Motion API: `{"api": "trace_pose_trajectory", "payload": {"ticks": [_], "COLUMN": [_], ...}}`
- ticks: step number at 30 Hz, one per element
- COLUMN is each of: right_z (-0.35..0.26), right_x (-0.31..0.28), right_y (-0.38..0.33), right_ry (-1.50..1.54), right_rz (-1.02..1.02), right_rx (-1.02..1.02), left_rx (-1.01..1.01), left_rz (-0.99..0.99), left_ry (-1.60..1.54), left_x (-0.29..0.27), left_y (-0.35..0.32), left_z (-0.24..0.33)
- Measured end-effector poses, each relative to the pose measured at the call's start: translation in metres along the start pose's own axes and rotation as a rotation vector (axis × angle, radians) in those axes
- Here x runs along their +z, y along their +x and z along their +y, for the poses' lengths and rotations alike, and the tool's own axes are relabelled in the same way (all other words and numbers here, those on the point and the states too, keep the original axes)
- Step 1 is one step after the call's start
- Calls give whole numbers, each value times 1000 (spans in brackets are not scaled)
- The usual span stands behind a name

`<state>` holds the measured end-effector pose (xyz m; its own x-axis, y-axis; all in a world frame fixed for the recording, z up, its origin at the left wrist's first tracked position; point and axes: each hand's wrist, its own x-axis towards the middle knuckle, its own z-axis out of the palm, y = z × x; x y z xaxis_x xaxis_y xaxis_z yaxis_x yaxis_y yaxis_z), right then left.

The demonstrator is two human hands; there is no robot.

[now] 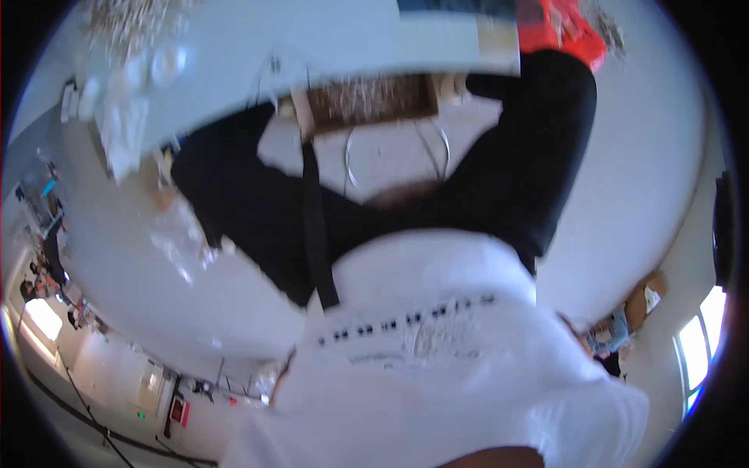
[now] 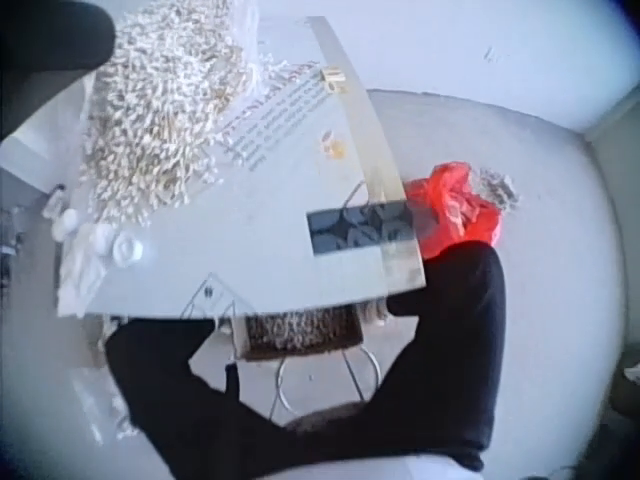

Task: The person is sorting and packing a large quantity of cotton swabs into smaller containers and bags.

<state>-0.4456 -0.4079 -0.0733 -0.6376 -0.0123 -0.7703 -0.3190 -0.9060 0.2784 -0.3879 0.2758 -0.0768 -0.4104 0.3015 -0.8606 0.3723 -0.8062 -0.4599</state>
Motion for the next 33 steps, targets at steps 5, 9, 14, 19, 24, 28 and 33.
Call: {"api": "trace_pose_trajectory", "payload": {"ticks": [5,9,14,19,24,28,33], "right_z": [-2,1,-11,61,-68,-139,-180], "right_x": [5,17,-28,-141,-175,-162,-148], "right_y": [38,65,38,42,-183,-245,-238], "right_ry": [34,60,120,112,526,416,332], "right_rz": [215,321,633,1845,2136,1877,1661], "right_rx": [-29,-39,-74,-454,-871,-1381,-1488], "left_rx": [141,213,333,435,548,1107,1017], "left_rz": [186,284,422,454,1903,1747,2018], "left_ry": [-133,-223,-356,-434,-338,-1091,-748], "left_x": [-9,-16,-76,-144,-216,-216,-194], "left_y": [40,58,51,32,-26,-151,-160], "left_z": [6,6,36,88,72,104,41]}}
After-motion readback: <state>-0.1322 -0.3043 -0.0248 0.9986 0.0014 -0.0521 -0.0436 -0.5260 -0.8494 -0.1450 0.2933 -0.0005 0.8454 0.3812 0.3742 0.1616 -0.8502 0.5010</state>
